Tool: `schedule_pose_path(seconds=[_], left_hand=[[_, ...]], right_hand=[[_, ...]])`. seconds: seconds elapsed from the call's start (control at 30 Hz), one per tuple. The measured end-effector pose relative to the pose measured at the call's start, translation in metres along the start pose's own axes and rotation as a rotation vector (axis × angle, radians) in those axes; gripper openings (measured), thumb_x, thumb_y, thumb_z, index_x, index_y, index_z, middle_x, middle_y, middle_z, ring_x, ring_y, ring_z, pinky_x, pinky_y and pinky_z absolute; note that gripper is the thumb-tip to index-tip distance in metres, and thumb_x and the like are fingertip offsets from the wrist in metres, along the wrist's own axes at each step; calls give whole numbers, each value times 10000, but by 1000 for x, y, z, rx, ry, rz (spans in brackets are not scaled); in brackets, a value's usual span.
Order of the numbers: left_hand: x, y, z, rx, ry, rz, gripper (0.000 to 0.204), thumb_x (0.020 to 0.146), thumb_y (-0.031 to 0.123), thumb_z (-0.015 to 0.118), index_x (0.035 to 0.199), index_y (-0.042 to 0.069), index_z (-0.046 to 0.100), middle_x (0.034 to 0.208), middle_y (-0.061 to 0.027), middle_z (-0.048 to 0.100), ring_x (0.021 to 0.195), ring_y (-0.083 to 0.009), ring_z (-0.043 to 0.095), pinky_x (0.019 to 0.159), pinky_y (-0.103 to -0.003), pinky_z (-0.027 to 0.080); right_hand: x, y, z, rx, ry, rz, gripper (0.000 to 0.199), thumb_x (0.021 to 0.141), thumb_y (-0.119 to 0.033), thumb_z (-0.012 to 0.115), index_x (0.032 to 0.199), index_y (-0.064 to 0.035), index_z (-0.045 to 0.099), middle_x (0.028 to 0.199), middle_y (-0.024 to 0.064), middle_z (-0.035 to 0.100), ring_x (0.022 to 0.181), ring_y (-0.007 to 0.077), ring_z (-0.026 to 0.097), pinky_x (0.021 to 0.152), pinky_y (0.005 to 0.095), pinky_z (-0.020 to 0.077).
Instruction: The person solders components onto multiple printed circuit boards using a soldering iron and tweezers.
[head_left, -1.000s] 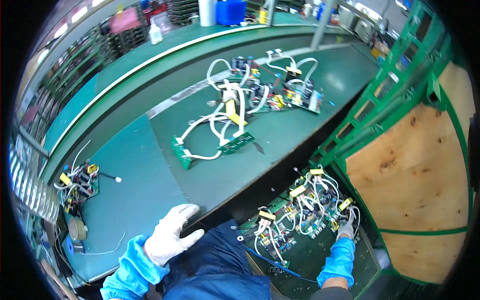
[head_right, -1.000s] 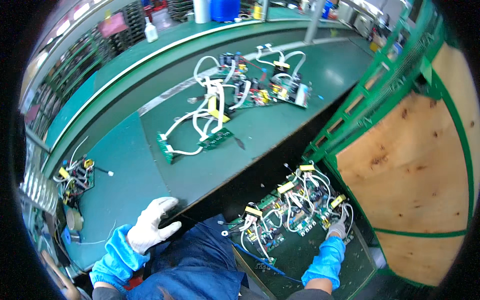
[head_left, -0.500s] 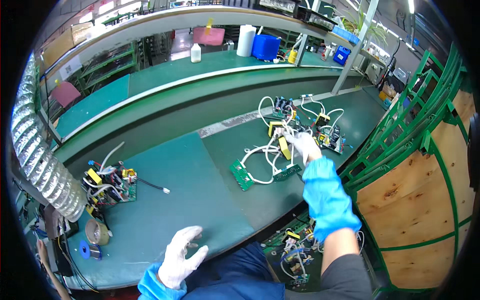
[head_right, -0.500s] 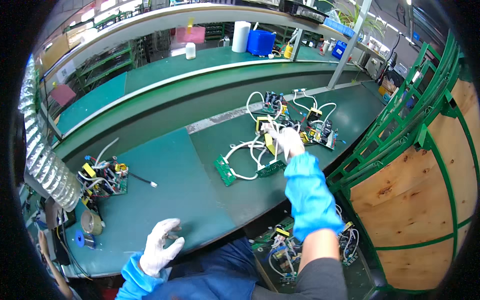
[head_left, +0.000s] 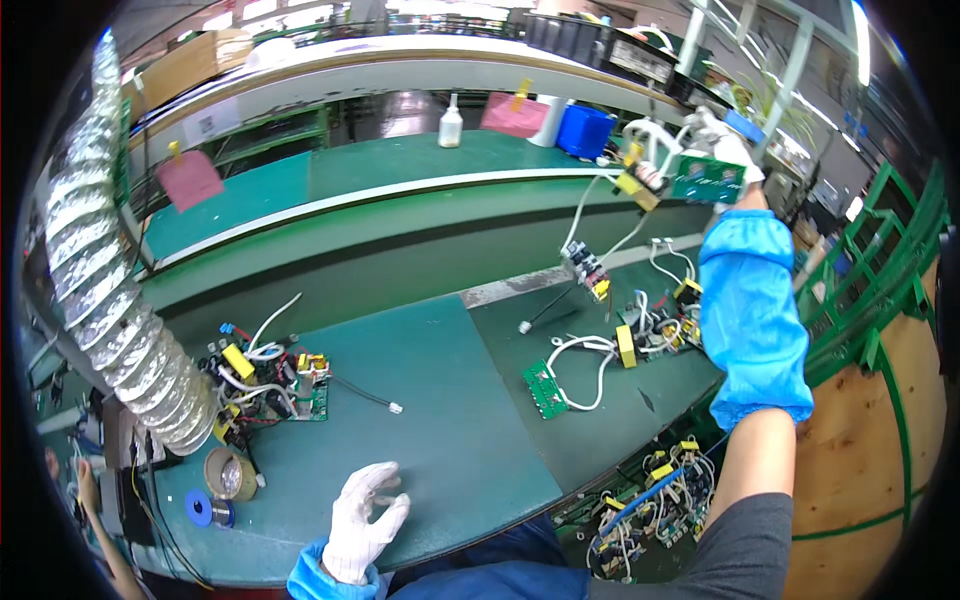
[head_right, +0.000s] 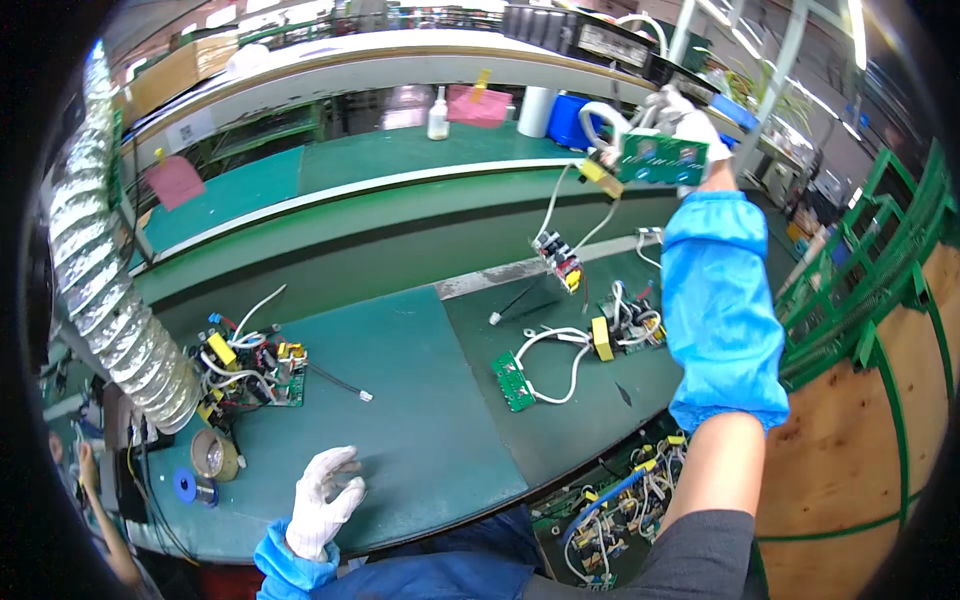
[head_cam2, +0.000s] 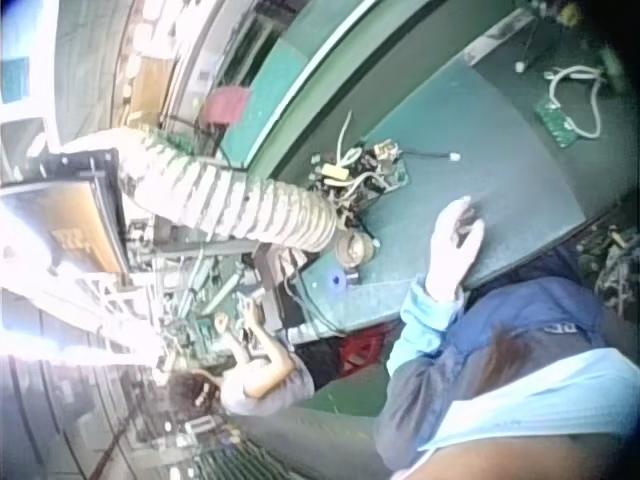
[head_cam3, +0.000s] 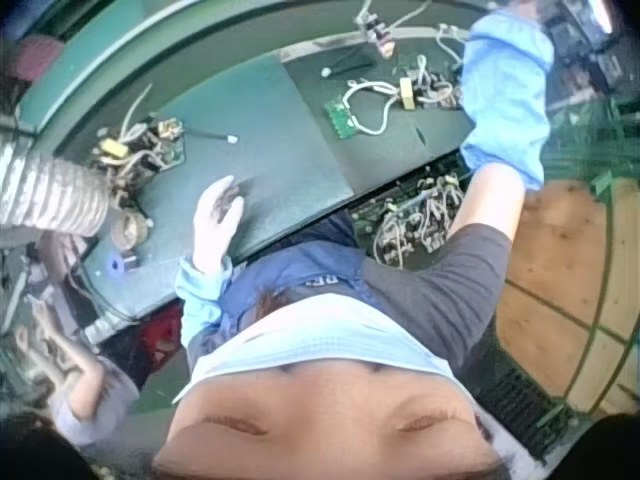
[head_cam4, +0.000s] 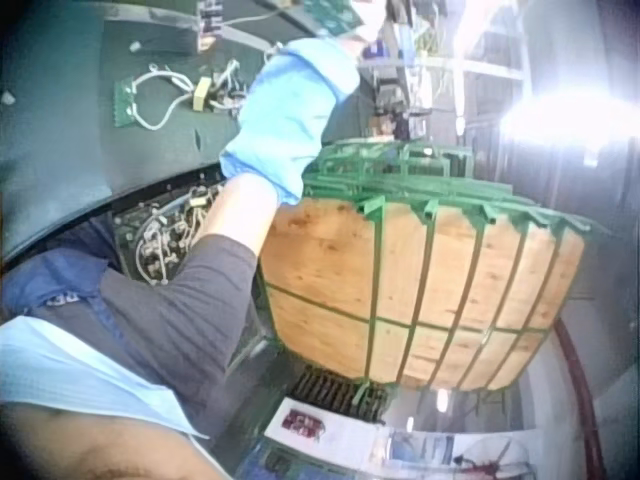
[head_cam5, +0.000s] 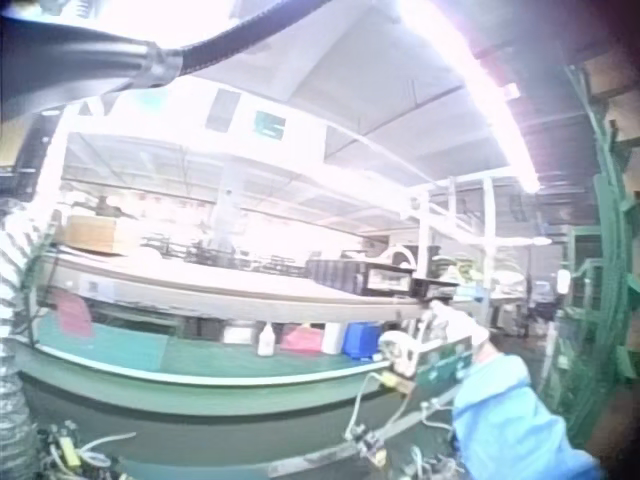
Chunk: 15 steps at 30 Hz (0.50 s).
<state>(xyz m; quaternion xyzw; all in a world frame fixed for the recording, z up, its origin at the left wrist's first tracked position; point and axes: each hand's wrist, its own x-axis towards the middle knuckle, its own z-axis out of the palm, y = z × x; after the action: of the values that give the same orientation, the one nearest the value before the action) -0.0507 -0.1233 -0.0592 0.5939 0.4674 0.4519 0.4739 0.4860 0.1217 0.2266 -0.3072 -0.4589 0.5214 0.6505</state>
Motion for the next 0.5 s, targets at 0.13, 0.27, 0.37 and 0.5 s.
schedule_pose_path(seconds=[0.13, 0.27, 0.37, 0.5], left_hand=[[-2, 13, 3, 71, -61, 50, 450, 805, 171, 740, 1208, 34, 596, 1182, -157, 578, 1000, -230, 626, 822, -324, 550], [0, 19, 8, 178, -87, 101, 510, 868, 371, 654, 1273, 78, 553, 1257, -139, 547, 1103, -265, 580, 898, -348, 518], [-10, 24, 2, 154, -125, 121, 521, 902, 335, 631, 1323, 60, 496, 1293, -129, 503, 1142, -255, 553, 927, -356, 511], [-30, 34, 0, 67, -56, 129, 524, 902, 294, 635, 1355, 87, 470, 1300, -107, 494, 1126, -242, 549, 910, -347, 490]], right_hand=[[-78, -1, 100, -1222, -138, -666, 231, 986, -197, 441, 1081, -26, 565, 930, 42, 591, 777, 168, 578, 649, 300, 513], [-168, 98, 162, -1262, -19, -1021, 327, 937, -132, 438, 1249, -67, 510, 1106, 70, 559, 1023, 190, 546, 938, 328, 445], [-149, 132, 208, -630, -39, -724, 381, 935, -168, 464, 1304, -72, 460, 1120, 70, 549, 1033, 188, 548, 903, 355, 485], [-147, 154, 222, -26, 39, -181, 477, 933, -217, 497, 1377, -78, 394, 1140, 70, 536, 1047, 186, 549, 857, 391, 538]])
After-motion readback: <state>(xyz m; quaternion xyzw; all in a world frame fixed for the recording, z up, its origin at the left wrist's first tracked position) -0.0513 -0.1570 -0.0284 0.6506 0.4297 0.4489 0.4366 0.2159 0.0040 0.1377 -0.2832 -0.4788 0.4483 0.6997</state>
